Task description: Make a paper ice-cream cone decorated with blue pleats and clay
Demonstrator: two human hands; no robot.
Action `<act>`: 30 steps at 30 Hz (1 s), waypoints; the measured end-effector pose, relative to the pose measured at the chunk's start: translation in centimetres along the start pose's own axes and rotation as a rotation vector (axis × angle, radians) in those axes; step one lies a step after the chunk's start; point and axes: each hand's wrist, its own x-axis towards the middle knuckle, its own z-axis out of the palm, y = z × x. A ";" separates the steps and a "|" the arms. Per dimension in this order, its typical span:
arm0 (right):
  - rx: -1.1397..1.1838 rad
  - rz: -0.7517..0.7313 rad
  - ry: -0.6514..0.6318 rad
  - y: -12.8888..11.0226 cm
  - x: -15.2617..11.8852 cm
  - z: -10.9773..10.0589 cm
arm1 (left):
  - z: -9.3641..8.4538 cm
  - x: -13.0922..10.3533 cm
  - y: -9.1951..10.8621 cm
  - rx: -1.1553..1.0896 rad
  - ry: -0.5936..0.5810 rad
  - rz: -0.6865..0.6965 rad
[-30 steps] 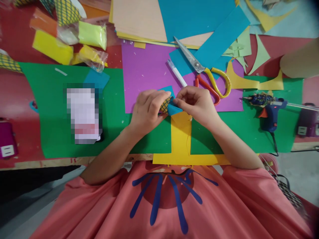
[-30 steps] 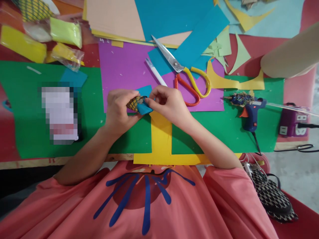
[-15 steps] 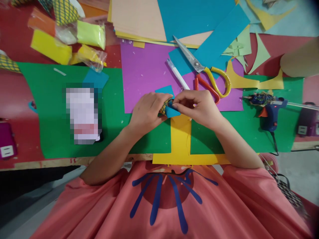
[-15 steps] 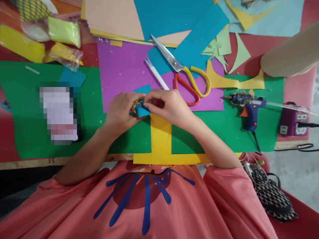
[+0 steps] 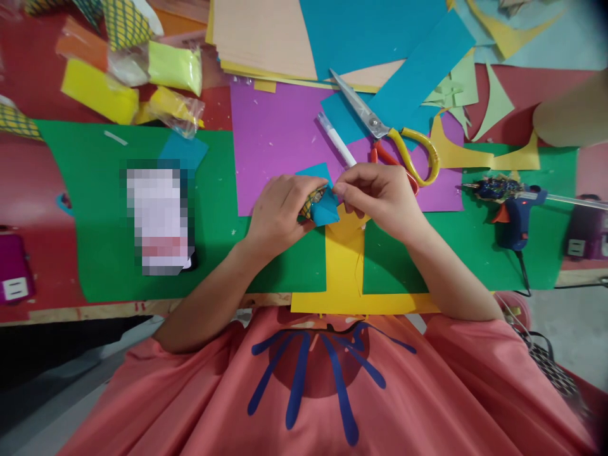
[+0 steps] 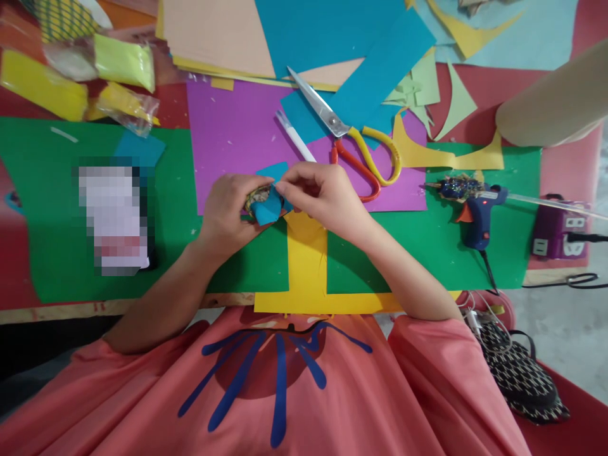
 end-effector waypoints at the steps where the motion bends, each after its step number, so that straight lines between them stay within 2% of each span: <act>1: 0.028 0.020 -0.006 0.0 0.0 0.1 | 0.0 0.0 0.0 -0.003 -0.006 -0.006; 11: 0.223 0.232 -0.114 0.3 0.4 -0.3 | 0.0 0.0 0.1 0.015 0.013 0.018; 16: 0.240 0.240 -0.128 0.5 0.5 -0.1 | -0.3 0.4 0.3 0.019 0.101 0.110; 25: 0.178 0.242 -0.102 0.4 0.4 0.4 | -0.2 0.1 0.2 -0.020 -0.036 -0.044; 27: 0.180 0.232 -0.092 0.3 0.3 0.5 | -0.3 0.1 0.3 0.020 -0.038 -0.044; 30: 0.211 0.219 -0.082 0.2 0.3 0.5 | -0.3 0.2 0.3 0.030 0.038 0.032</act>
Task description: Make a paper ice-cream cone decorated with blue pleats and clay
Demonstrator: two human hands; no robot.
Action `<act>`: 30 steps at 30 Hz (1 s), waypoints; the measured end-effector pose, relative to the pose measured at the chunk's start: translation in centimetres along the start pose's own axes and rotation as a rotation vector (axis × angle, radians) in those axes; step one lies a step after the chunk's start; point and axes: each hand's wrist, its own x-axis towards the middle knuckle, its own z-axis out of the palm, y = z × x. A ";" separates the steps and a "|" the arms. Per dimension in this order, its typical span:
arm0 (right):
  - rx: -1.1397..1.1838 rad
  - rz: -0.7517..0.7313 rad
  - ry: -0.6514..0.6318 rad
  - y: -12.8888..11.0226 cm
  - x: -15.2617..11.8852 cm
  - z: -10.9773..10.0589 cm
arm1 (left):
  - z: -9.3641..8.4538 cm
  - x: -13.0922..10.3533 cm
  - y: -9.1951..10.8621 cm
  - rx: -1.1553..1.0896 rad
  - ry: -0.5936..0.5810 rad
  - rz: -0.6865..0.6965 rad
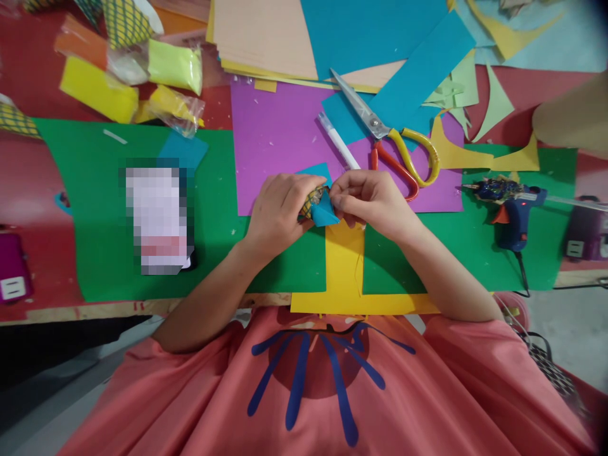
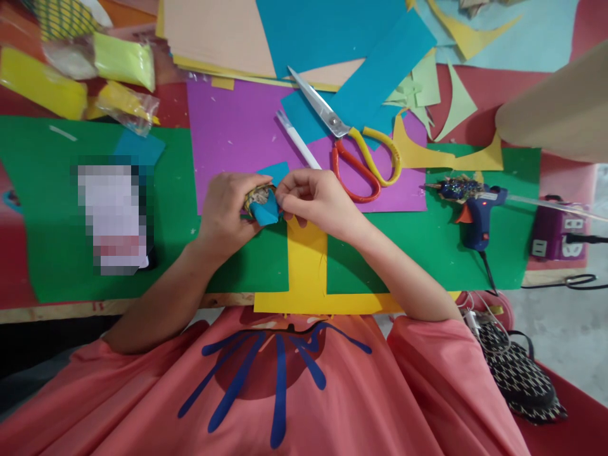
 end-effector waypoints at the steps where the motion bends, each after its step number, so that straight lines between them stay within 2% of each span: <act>1: 0.015 0.001 -0.003 0.0 0.0 0.0 | 0.0 0.0 0.0 -0.012 0.024 0.022; 3: 0.050 0.022 -0.021 0.0 0.0 -0.1 | -0.1 0.0 0.0 -0.039 0.050 0.035; 9: 0.188 0.119 -0.071 0.1 0.2 -0.6 | -0.1 -0.1 0.0 -0.062 -0.070 -0.118; 13: 0.168 0.132 -0.058 0.0 0.3 -0.7 | -0.2 -0.1 0.0 -0.037 -0.070 -0.131; 18: 0.143 0.216 -0.122 -0.1 0.3 -0.5 | -0.1 -0.2 0.0 -0.003 -0.009 -0.084; 24: 0.192 0.232 -0.178 0.1 0.3 -0.4 | -0.1 0.2 0.0 0.124 0.129 0.072; 30: 0.146 0.236 -0.139 0.4 0.4 -0.2 | -0.2 0.0 0.2 0.029 0.008 -0.047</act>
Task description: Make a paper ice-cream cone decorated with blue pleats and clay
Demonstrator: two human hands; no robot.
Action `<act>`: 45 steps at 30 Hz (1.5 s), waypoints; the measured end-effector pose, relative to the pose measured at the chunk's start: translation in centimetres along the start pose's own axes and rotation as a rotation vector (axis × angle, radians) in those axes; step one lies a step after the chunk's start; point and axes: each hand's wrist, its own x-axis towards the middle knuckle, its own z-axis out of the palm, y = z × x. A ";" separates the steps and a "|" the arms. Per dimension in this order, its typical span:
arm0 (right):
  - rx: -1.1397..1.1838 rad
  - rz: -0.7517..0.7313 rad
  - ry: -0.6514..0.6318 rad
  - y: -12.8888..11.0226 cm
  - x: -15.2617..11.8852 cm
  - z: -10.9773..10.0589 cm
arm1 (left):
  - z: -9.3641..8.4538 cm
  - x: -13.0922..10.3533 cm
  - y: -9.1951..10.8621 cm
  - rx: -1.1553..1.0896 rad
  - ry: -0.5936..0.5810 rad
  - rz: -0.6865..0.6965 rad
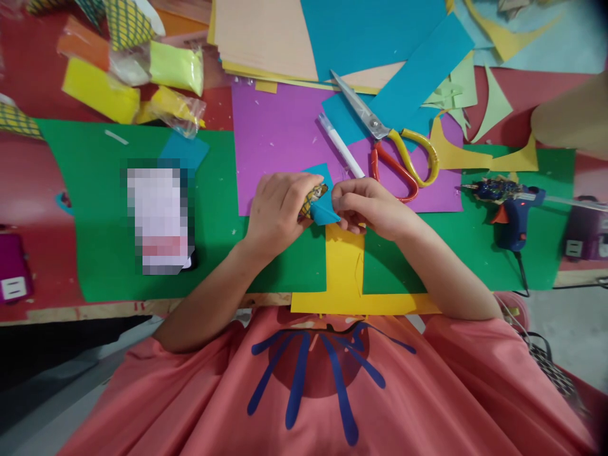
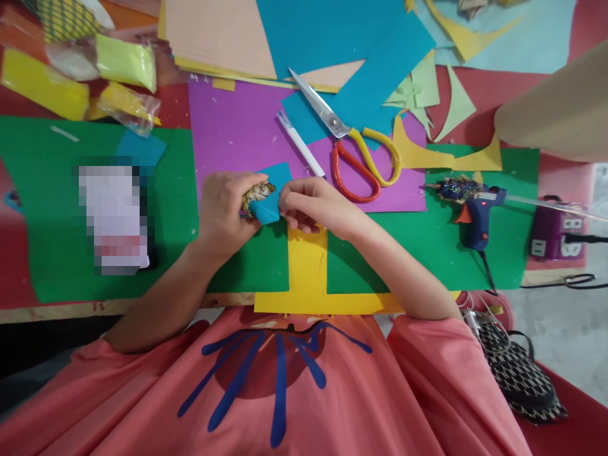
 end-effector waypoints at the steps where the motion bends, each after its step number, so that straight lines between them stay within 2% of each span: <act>1: -0.026 -0.006 0.021 0.1 0.0 0.1 | 0.0 0.0 0.0 -0.017 -0.023 -0.019; 3: -0.085 -0.070 0.082 0.2 0.1 0.1 | 0.0 0.0 0.0 -0.039 -0.066 -0.052; 6: -0.174 -0.264 0.182 0.5 0.2 0.2 | 0.1 -0.1 0.0 -0.055 -0.096 -0.070; 9: -0.246 -0.390 0.193 0.6 0.2 0.1 | 0.2 -0.1 -0.1 -0.031 -0.097 -0.079; 14: -0.236 -0.327 0.119 0.3 -0.1 -0.2 | 0.2 -0.1 -0.1 -0.002 -0.105 -0.073; 19: -0.224 -0.236 0.142 0.2 0.0 -0.2 | 0.3 0.0 -0.1 0.049 -0.059 0.027; 22: -0.270 -0.276 0.155 0.3 -0.1 -0.2 | 0.4 0.0 -0.2 0.071 -0.095 0.034; 25: -0.348 -0.354 0.166 0.3 -0.3 -0.3 | 0.5 -0.2 -0.3 0.046 -0.163 -0.023; 31: -0.566 -0.429 0.208 -0.4 -0.7 -0.7 | 0.3 -0.5 -0.5 -0.220 -0.264 -0.127; 37: -0.867 -0.460 0.080 -2.2 -1.2 -1.4 | -0.6 0.4 0.3 -0.409 -0.441 -0.264; 45: -1.384 -0.380 -0.149 -5.2 -1.4 -1.4 | -1.0 1.3 0.8 -0.644 -0.553 -0.316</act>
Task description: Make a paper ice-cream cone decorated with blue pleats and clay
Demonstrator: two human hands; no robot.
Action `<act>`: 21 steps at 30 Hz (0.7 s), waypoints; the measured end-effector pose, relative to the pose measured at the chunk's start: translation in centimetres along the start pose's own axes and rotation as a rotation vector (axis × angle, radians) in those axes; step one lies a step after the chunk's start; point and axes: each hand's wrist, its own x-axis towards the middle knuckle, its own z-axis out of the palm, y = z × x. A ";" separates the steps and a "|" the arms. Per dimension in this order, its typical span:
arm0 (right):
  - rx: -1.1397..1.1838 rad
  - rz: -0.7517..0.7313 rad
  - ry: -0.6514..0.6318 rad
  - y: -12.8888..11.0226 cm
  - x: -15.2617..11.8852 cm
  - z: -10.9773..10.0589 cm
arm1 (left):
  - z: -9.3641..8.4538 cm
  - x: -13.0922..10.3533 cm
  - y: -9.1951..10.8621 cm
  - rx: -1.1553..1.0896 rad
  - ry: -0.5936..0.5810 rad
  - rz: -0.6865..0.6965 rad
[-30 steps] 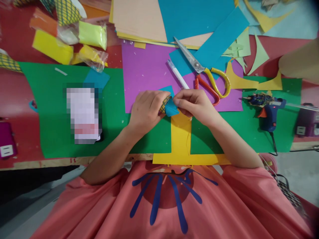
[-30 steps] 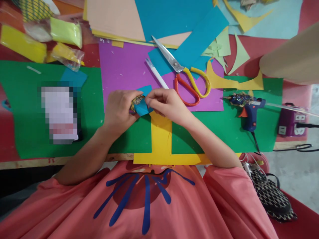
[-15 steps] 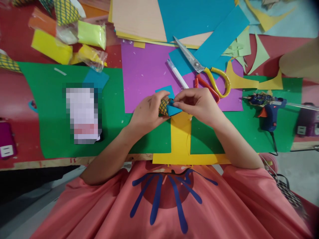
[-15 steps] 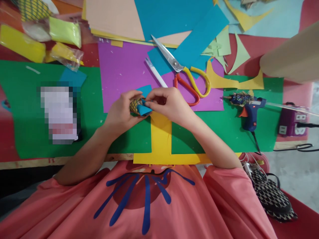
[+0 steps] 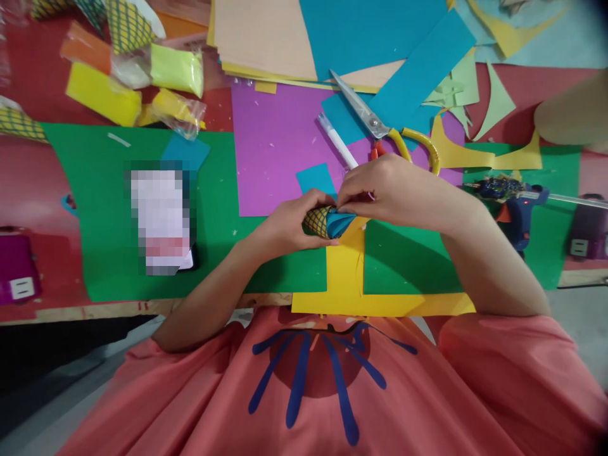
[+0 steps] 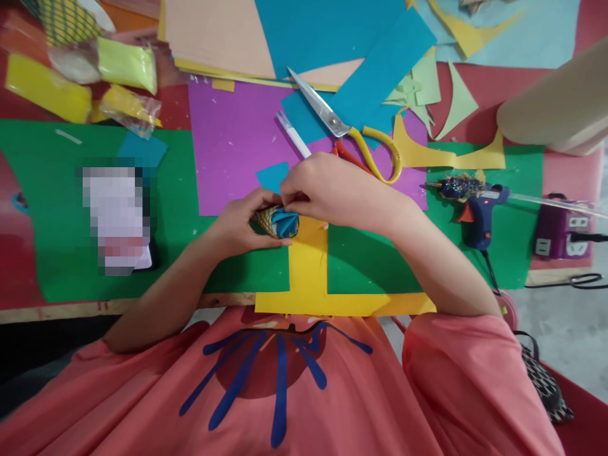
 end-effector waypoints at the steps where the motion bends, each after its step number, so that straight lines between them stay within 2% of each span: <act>1: -0.042 -0.005 -0.040 -0.2 0.1 -0.3 | 0.0 0.0 0.0 -0.007 -0.013 -0.002; 7: -0.240 -0.020 -0.193 -1.3 0.8 -1.4 | -0.2 0.1 0.2 0.017 -0.085 -0.018; 13: -0.367 -0.018 -0.211 -1.4 1.3 -1.2 | -0.2 0.1 0.2 0.009 -0.132 -0.033; 21: -0.346 0.028 -0.189 -1.4 1.8 -1.2 | -0.2 0.1 0.3 -0.045 -0.121 -0.056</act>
